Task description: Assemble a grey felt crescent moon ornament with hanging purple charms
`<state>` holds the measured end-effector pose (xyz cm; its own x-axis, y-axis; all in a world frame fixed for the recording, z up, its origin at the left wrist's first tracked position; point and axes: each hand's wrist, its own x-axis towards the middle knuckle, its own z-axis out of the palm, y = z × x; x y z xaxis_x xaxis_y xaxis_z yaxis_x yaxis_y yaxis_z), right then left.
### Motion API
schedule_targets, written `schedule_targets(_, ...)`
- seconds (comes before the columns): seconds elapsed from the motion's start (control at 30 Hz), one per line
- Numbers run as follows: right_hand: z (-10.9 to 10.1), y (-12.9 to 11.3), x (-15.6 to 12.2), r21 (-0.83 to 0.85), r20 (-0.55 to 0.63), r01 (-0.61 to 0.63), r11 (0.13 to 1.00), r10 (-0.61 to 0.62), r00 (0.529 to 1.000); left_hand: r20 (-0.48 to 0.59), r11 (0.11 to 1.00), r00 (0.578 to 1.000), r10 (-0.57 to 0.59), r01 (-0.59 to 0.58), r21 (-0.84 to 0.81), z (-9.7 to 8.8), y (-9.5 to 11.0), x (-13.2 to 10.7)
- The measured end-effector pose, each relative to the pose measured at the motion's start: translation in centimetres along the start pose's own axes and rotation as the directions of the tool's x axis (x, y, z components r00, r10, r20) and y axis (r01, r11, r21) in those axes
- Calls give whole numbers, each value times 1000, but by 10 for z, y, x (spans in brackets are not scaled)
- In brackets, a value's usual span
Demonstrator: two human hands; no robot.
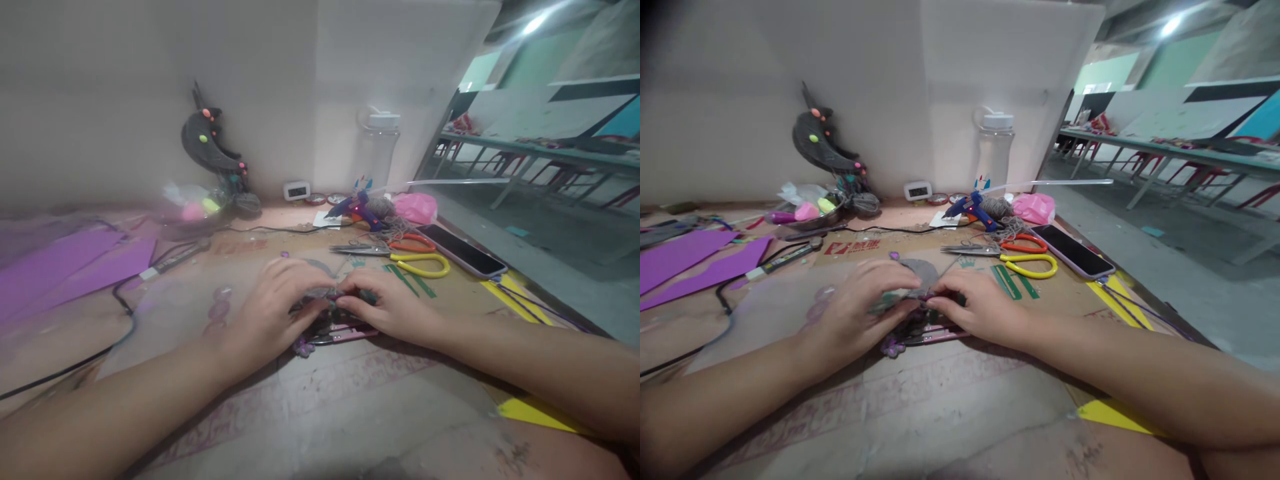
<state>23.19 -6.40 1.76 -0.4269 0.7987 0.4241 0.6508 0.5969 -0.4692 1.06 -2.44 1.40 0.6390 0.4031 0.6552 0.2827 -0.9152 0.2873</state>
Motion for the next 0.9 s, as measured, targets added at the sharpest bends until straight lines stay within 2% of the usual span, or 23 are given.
schedule_targets(0.1, 0, -1, 0, 5, 14, -6, 1000, 6, 1000, 12, 996, 998, 56, -57, 75, -1, 3, 0)
schedule_targets(0.2, 0, -1, 0, 1, 15, -7, 1000, 7, 1000, 47, 992, 997, 64, -69, 103, -1, 4, 0)
schedule_targets(0.3, 0, -1, -1, -2, 17, 3, 1000, -3, 1000, 46, 995, 996, 76, -79, 64, 0, 2, -1)
schedule_targets(0.47, 1, -1, 0, 9, -7, 6, 1000, -6, 1000, -29, 996, 996, 87, -86, 3, 2, 0, -2)
schedule_targets(0.57, 1, -2, 0, 10, -10, 24, 1000, -24, 1000, 5, 996, 996, 86, -86, 13, 2, 0, -2)
schedule_targets(0.67, 1, -2, 0, -3, -3, 33, 999, -33, 999, 35, 997, 997, 74, -75, 17, 3, 0, -2)
schedule_targets(0.77, 1, -2, -1, -11, -22, 19, 1000, -19, 1000, 7, 998, 999, 50, -50, 32, 2, 0, -2)
schedule_targets(0.9, 1, 0, -1, 3, -45, 40, 999, -40, 998, 39, 999, 999, -37, 36, 32, 2, -1, 0)
